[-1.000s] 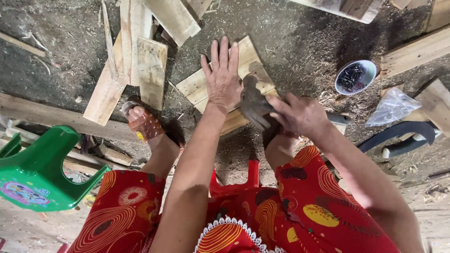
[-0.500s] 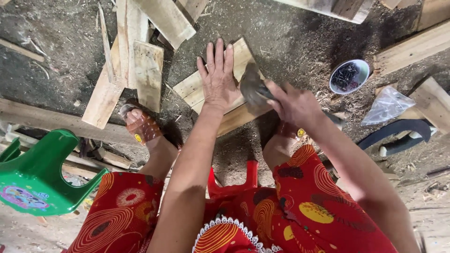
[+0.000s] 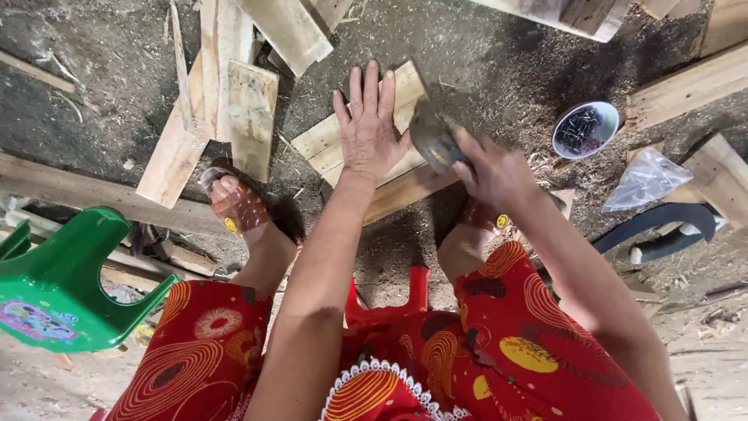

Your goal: Nailing small wooden planks together using a hammer and nails to assemble a wooden piece.

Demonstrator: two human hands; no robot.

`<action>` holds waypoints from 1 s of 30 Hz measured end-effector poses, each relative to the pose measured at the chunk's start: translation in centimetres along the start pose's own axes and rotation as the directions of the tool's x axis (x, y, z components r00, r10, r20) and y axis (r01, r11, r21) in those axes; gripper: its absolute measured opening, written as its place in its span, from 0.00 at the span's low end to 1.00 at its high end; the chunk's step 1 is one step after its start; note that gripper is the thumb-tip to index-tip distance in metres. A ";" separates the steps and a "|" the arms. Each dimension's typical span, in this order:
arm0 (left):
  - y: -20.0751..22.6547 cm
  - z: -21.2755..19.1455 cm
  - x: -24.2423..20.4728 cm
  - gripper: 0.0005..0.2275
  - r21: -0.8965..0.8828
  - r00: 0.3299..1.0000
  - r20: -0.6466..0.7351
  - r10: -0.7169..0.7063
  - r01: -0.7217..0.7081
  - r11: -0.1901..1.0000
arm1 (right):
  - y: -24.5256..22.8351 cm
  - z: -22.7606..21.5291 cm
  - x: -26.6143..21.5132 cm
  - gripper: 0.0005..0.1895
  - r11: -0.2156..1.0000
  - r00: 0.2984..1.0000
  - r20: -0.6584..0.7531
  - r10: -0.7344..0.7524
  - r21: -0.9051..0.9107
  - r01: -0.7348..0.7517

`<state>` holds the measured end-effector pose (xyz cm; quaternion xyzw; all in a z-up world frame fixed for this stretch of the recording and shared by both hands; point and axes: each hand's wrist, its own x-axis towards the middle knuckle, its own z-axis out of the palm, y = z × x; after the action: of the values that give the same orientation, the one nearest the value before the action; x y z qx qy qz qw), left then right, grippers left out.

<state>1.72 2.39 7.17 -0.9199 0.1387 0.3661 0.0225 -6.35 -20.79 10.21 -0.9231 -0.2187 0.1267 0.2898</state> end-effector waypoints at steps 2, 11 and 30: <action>0.0 -0.5 0.0 0.40 -0.044 1.000 0.015 -0.022 0.022 0.999 | 0.3 -0.1 1.7 0.25 0.971 0.910 0.339 0.238 -0.108 -0.214; -0.7 4.7 1.4 0.50 0.082 0.972 -0.235 0.029 -0.010 0.997 | 0.2 0.2 -2.6 0.27 0.982 0.968 -0.182 -0.172 0.043 0.183; -0.3 2.2 0.0 0.42 -0.007 0.998 -0.060 0.001 -0.002 1.000 | 1.7 2.1 -1.2 0.27 0.971 0.952 0.195 0.236 -0.073 -0.226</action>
<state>0.38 3.01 5.51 -0.9304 0.1387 0.3390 0.0151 -7.61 -21.60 7.70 -0.9317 -0.1404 0.2473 0.2260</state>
